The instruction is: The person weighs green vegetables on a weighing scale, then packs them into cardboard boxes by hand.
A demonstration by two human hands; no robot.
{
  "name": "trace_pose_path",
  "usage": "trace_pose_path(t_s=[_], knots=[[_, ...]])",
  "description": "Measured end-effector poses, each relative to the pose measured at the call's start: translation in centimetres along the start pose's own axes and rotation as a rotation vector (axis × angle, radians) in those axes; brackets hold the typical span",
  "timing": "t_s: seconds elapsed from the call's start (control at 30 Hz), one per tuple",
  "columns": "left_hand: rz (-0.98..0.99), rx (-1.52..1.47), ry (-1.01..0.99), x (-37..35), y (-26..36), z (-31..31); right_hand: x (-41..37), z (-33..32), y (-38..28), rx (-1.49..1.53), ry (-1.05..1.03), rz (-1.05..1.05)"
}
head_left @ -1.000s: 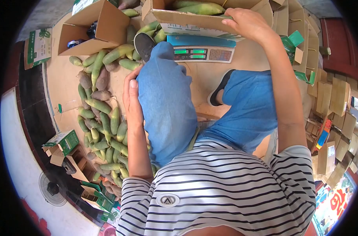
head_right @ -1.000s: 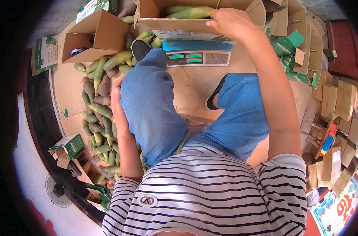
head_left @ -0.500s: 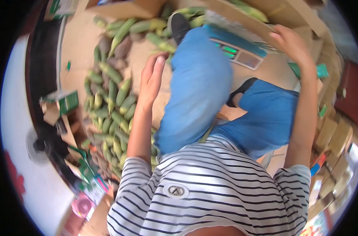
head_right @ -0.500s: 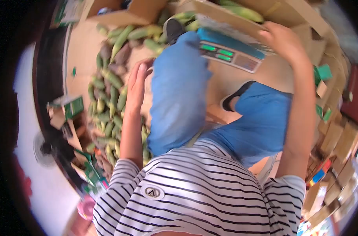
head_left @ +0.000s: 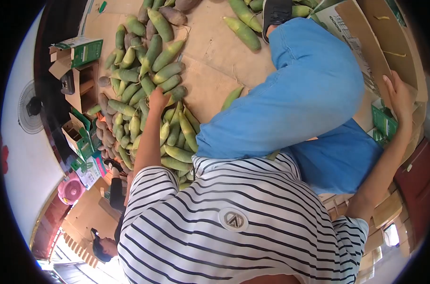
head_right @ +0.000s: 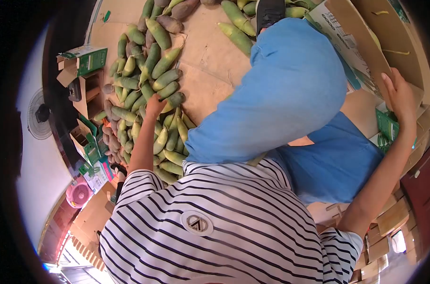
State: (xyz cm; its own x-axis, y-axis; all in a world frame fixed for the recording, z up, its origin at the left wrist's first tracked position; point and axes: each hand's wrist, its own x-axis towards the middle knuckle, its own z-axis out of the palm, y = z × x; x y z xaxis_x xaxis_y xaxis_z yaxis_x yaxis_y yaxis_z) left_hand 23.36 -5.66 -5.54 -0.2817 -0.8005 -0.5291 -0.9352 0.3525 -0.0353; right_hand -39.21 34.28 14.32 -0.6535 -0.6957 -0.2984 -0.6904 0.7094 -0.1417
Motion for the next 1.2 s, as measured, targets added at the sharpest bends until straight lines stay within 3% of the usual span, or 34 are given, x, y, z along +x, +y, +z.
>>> trace_pose_path(t_s=[0.13,0.23,0.33,0.37,0.47,0.6,0.73,0.83,0.9,0.93,1.0,1.1,1.2], knots=[[-0.196,0.175,-0.065,-3.3,-4.2,2.2,0.0,-0.7,-2.1,-0.025,-0.037,0.049],[-0.241,0.08,-0.253,-4.3,-5.6,2.2,0.6,-0.3,-1.1,0.062,-0.088,0.079],[-0.198,0.104,-0.682,-4.3,-4.1,1.4,1.3,0.2,-0.2,-0.013,-0.058,0.049],[-0.159,0.081,-0.719,-5.3,-4.2,1.4,1.3,0.3,-0.1,-0.035,-0.051,0.05],[0.215,0.201,-0.523,-6.7,-11.9,8.2,0.8,-0.6,-2.8,-0.099,-0.044,0.058],[0.102,0.246,-0.494,-8.5,-8.9,6.7,0.4,-1.2,-3.6,-0.079,0.015,-0.012],[0.225,0.14,-0.427,-8.7,-3.1,1.7,0.3,-1.0,-3.4,-0.019,0.028,0.012],[0.386,0.019,-0.152,-6.8,1.6,-2.1,-0.2,-1.3,-3.8,-0.037,0.024,0.022],[0.284,-0.32,-0.237,-5.6,6.2,-7.3,-0.2,-1.4,-3.7,-0.051,-0.019,0.066],[0.356,-0.69,-0.249,-5.6,9.0,-10.3,-0.3,-1.3,-3.7,-0.056,-0.015,0.067],[0.518,-0.957,-0.077,-5.9,15.2,-16.3,-0.4,-0.9,-3.8,-0.067,-0.012,0.064],[0.835,-1.03,0.254,-8.8,25.3,-24.7,-0.6,-0.2,-3.8,-0.049,0.058,0.059],[1.084,-1.384,0.324,-10.6,34.5,-28.7,-0.7,-0.2,-3.7,-0.05,0.063,0.055]])
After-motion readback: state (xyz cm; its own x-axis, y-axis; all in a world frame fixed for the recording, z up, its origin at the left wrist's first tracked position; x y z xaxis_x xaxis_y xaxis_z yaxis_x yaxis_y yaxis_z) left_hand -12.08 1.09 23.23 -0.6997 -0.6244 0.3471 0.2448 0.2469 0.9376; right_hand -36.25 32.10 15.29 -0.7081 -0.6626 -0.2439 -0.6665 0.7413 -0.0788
